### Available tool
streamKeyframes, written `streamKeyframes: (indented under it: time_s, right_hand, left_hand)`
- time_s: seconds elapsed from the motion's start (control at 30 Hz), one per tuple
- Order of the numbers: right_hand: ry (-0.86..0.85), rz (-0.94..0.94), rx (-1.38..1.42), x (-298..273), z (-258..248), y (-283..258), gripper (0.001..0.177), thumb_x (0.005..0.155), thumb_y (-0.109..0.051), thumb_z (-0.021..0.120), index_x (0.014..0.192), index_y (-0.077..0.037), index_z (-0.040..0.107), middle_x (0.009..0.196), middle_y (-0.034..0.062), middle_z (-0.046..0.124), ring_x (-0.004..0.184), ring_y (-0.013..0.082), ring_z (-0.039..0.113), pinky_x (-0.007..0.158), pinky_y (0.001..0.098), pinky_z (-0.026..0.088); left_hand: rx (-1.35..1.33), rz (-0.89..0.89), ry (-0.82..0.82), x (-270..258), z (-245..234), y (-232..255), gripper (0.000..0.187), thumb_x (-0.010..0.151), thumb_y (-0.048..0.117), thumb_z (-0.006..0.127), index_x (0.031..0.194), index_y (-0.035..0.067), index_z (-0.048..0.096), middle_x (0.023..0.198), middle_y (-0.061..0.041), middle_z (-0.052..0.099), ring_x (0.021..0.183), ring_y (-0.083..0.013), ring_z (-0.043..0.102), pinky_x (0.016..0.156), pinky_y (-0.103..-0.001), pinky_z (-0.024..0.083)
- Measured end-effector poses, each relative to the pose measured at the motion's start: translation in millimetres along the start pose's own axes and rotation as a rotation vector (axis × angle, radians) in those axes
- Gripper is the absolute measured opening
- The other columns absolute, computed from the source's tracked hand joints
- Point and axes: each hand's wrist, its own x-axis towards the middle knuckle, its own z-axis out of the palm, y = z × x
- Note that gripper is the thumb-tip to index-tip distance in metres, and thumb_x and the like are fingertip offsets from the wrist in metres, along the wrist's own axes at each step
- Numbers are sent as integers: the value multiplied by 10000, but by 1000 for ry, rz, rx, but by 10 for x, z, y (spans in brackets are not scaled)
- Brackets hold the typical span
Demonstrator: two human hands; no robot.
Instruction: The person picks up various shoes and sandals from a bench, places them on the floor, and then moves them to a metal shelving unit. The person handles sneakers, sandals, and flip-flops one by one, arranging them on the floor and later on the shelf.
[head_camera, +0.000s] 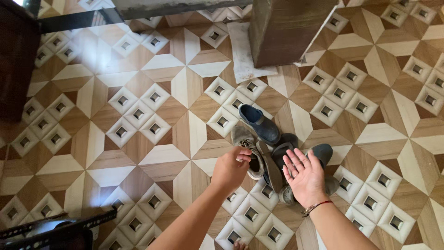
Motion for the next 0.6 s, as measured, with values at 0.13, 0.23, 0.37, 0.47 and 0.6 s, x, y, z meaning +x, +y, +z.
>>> streamKeyframes:
  time_s: [0.13, 0.23, 0.37, 0.47, 0.6]
  right_hand:
    - [-23, -3, -10, -95, 181, 50, 641, 952, -526, 515, 1455, -128, 508, 1437, 12, 592, 1300, 172, 550, 1105, 367, 373]
    - [-65, 1, -11, -168, 388, 73, 618, 963, -507, 515, 1452, -129, 515, 1441, 4, 590, 1302, 162, 542, 1108, 357, 369]
    - [-149, 18, -60, -331, 727, 128, 526, 988, -424, 521, 1421, -126, 540, 1432, -10, 594, 1288, 160, 545, 1099, 351, 377]
    - [-223, 12, -129, -582, 998, 140, 458, 990, -362, 526, 1391, -146, 574, 1416, -25, 608, 1278, 143, 550, 1084, 339, 387]
    - [-258, -19, -188, -948, 1323, 113, 404, 1003, -323, 536, 1361, -148, 599, 1393, -24, 613, 1254, 135, 552, 1066, 329, 407]
  left_hand:
    - [2, 70, 57, -100, -200, 39, 273, 854, 80, 641, 1117, 89, 716, 1019, -45, 795, 890, -184, 774, 806, -308, 596]
    - [-21, 36, 96, -204, -375, 166, 277, 859, 78, 626, 1123, 95, 711, 996, -40, 799, 863, -190, 781, 800, -303, 597]
    - [-71, 100, 155, -308, -528, 402, 298, 858, 64, 619, 1142, 93, 703, 982, -53, 799, 859, -186, 778, 796, -305, 601]
    - [-133, 147, 180, -401, -667, 582, 299, 863, 52, 615, 1151, 81, 693, 988, -67, 791, 853, -181, 771, 785, -313, 605]
    - [-163, 139, 217, -577, -896, 788, 303, 880, 42, 602, 1165, 83, 694, 996, -71, 790, 850, -170, 756, 788, -312, 592]
